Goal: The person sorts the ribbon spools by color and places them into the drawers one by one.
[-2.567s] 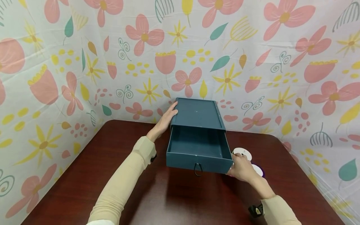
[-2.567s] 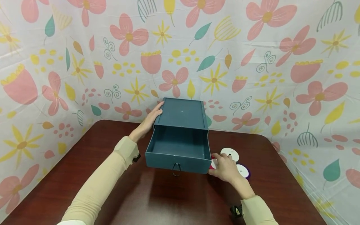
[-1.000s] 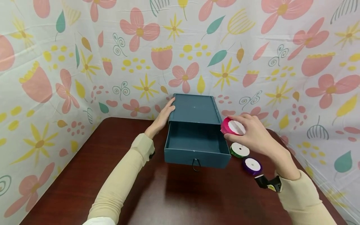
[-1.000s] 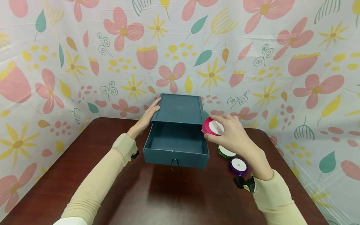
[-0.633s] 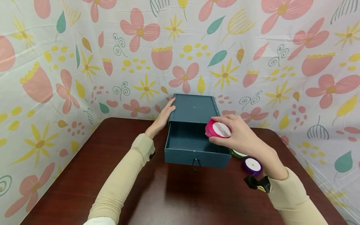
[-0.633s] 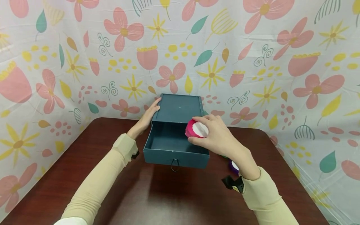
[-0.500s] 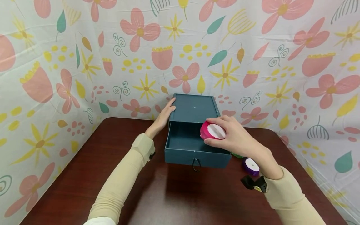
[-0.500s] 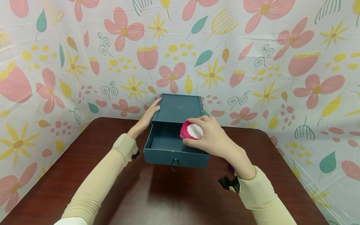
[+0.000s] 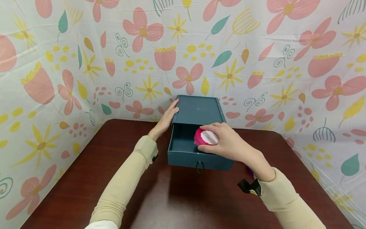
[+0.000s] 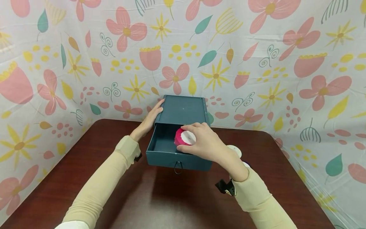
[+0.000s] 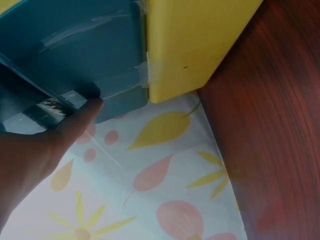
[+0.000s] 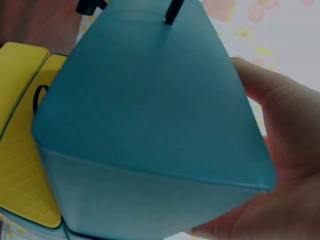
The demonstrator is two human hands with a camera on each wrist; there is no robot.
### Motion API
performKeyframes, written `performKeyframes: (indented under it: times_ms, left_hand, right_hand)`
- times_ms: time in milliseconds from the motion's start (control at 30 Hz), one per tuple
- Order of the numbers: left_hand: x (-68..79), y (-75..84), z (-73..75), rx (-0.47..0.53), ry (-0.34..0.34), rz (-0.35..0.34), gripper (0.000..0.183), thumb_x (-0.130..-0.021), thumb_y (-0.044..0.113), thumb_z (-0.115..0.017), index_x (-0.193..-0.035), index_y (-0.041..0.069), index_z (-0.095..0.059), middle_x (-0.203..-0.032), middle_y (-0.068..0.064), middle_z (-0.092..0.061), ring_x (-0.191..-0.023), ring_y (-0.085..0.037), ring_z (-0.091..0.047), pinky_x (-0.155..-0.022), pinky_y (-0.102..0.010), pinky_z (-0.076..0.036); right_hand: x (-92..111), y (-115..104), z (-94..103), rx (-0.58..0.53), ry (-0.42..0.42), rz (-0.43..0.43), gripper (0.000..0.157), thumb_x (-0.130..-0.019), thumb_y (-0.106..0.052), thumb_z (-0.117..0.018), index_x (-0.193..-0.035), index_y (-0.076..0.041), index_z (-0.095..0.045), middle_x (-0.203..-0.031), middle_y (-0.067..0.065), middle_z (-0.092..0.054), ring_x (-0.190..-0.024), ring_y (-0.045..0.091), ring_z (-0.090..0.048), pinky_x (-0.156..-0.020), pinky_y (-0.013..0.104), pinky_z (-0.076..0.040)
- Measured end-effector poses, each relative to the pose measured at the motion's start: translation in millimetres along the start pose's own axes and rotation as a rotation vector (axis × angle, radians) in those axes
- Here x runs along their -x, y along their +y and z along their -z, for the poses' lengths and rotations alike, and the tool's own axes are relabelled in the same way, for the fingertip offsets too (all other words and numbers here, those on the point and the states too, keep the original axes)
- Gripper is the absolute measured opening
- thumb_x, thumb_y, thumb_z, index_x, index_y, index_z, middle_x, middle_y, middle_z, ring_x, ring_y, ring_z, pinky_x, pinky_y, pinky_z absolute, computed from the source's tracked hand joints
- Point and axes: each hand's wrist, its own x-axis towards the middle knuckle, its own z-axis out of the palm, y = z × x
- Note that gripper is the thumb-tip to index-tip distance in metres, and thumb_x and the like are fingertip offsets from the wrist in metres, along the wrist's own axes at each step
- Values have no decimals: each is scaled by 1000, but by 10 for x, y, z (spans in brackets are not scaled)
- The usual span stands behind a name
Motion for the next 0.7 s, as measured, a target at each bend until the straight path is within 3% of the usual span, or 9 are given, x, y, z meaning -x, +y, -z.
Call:
performKeyframes:
  times_ms: [700]
  left_hand:
    - [-19, -3, 4, 0, 16, 8, 56, -103, 41, -30, -156, 29, -16, -164, 8, -9, -151, -14, -8, -122, -46, -12]
  right_hand:
    - [-220, -27, -162, 106, -80, -42, 68, -77, -53, -74, -129, -13, -60, -104, 7, -65, -91, 21, -55, -63, 25, -50]
